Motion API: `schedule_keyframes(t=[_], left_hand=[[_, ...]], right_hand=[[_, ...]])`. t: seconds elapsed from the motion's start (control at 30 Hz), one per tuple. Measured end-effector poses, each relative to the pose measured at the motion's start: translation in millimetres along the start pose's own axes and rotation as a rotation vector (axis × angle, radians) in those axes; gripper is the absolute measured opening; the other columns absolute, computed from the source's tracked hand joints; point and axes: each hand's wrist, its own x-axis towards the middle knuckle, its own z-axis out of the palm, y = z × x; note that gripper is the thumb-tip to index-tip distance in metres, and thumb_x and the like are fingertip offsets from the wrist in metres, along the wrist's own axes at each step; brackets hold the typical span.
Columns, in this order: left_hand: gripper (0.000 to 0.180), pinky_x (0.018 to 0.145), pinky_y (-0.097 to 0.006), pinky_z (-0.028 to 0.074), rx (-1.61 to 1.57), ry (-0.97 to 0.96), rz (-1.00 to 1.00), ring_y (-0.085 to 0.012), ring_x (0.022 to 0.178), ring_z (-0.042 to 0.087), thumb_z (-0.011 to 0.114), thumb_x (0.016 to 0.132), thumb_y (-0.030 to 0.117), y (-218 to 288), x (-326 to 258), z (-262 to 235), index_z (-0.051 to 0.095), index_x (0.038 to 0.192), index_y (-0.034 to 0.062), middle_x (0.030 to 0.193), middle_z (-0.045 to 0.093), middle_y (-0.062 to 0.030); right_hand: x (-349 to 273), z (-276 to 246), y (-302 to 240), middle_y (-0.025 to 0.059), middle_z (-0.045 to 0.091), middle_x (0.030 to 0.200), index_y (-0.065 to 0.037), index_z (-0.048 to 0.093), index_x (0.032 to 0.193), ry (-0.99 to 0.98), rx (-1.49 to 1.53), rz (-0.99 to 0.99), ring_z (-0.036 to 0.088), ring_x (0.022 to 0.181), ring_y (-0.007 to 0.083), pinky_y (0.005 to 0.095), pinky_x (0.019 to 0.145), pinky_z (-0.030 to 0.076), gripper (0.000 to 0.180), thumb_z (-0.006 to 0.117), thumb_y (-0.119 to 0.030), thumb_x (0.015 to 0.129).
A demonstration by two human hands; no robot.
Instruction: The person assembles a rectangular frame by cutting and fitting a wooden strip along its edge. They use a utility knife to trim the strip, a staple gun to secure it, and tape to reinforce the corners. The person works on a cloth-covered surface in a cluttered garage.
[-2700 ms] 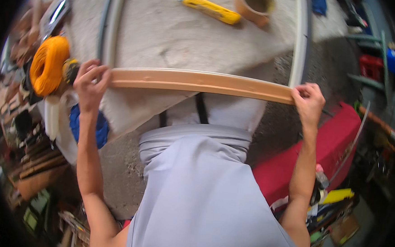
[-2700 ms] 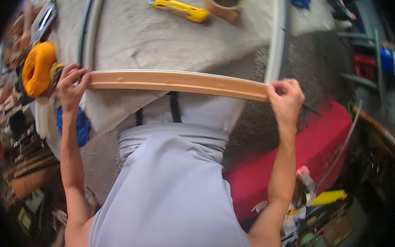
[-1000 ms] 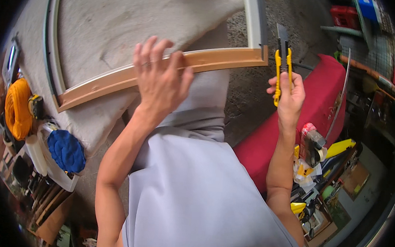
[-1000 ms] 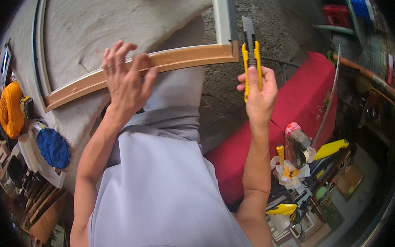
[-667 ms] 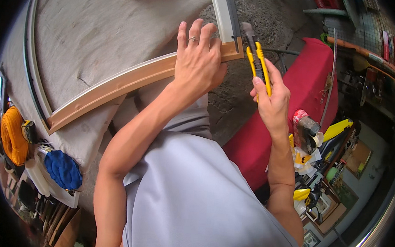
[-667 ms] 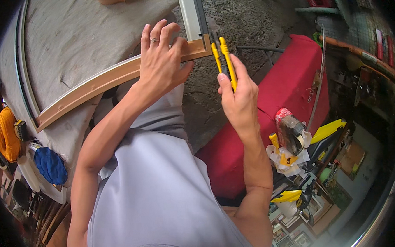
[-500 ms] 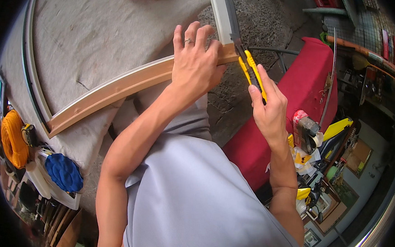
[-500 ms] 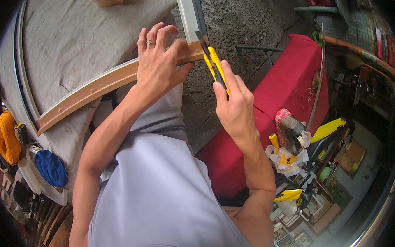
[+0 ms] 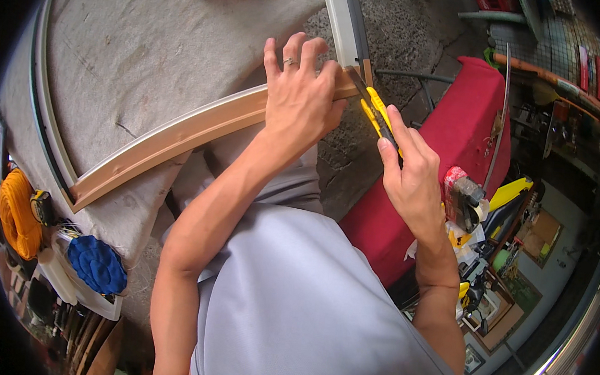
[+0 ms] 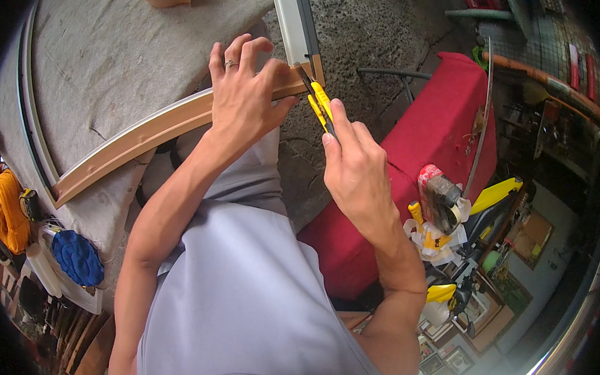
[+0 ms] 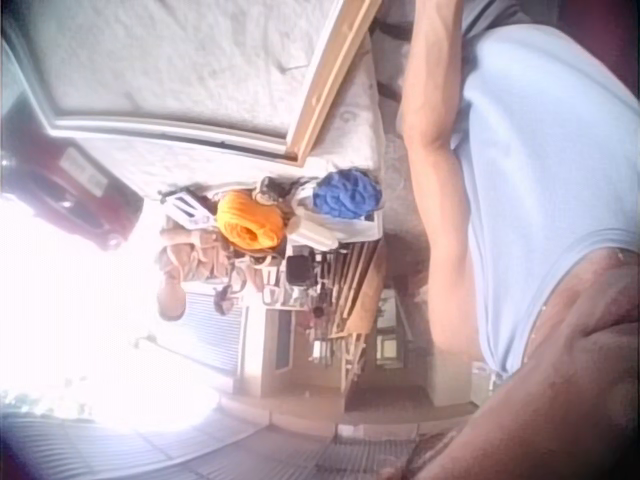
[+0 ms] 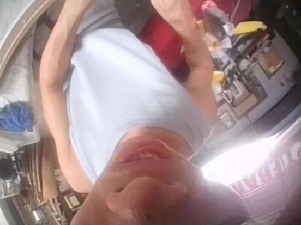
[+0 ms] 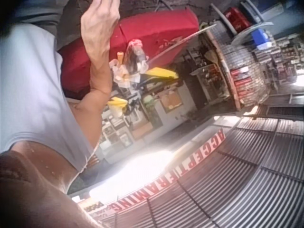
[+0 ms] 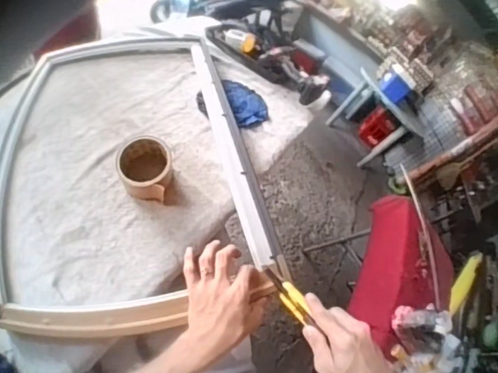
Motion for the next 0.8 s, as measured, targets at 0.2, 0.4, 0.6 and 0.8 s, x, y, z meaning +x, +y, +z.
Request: schedule_keyframes(t=[0.2, 0.4, 0.6, 0.8], left_hand=[[0.042, 0.107, -0.06, 0.018, 0.041, -0.016, -0.017, -0.0322, 0.128, 0.034, 0.08, 0.062, 0.031, 0.5, 2.5, 3.4, 0.063, 0.096, 0.013, 0.122, 0.044, -0.0074], [0.045, 0.106, -0.065, 0.019, 0.033, -0.037, -0.023, -0.0341, 0.129, 0.034, 0.079, 0.063, 0.029, 0.3, 2.5, 3.5, 0.062, 0.101, 0.0128, 0.124, 0.043, -0.0088], [0.047, 0.106, -0.067, 0.018, 0.033, -0.096, -0.012, -0.0362, 0.13, 0.033, 0.08, 0.062, 0.027, -1.6, 6.5, 10.1, 0.063, 0.104, 0.0152, 0.127, 0.042, -0.0096], [0.042, 0.106, -0.066, 0.019, 0.024, -0.072, -0.025, -0.0379, 0.13, 0.032, 0.081, 0.061, 0.029, -3.3, 7.8, 1.4, 0.065, 0.098, 0.0149, 0.127, 0.042, -0.0104]], right_hand=[[20.1, -11.5, -26.9, 0.022, 0.057, 0.08, 0.003, 0.053, 0.124, -0.093, -0.193, 0.061, 0.059, 0.07, 0.0401, 0.0467, 0.063, 0.047, 0.038, 0.057, -0.006, 0.087], [19.6, -26.9, -29.1, 0.0229, 0.059, 0.081, 0.003, 0.054, 0.123, -0.12, -0.173, 0.09, 0.058, 0.07, 0.0412, 0.0445, 0.064, 0.046, 0.037, 0.057, -0.005, 0.087], [10.5, -30.5, -17.0, 0.0162, 0.064, 0.088, 0.002, 0.051, 0.127, 0.181, 0.147, 0.212, 0.064, 0.07, 0.0257, 0.0345, 0.063, 0.052, 0.037, 0.057, -0.009, 0.091], [12.0, -11.7, -17.5, 0.0119, 0.059, 0.099, -0.001, 0.04, 0.134, 0.313, 1.089, 0.289, 0.058, 0.065, 0.0103, 0.0222, 0.056, 0.048, 0.044, 0.055, -0.006, 0.093]])
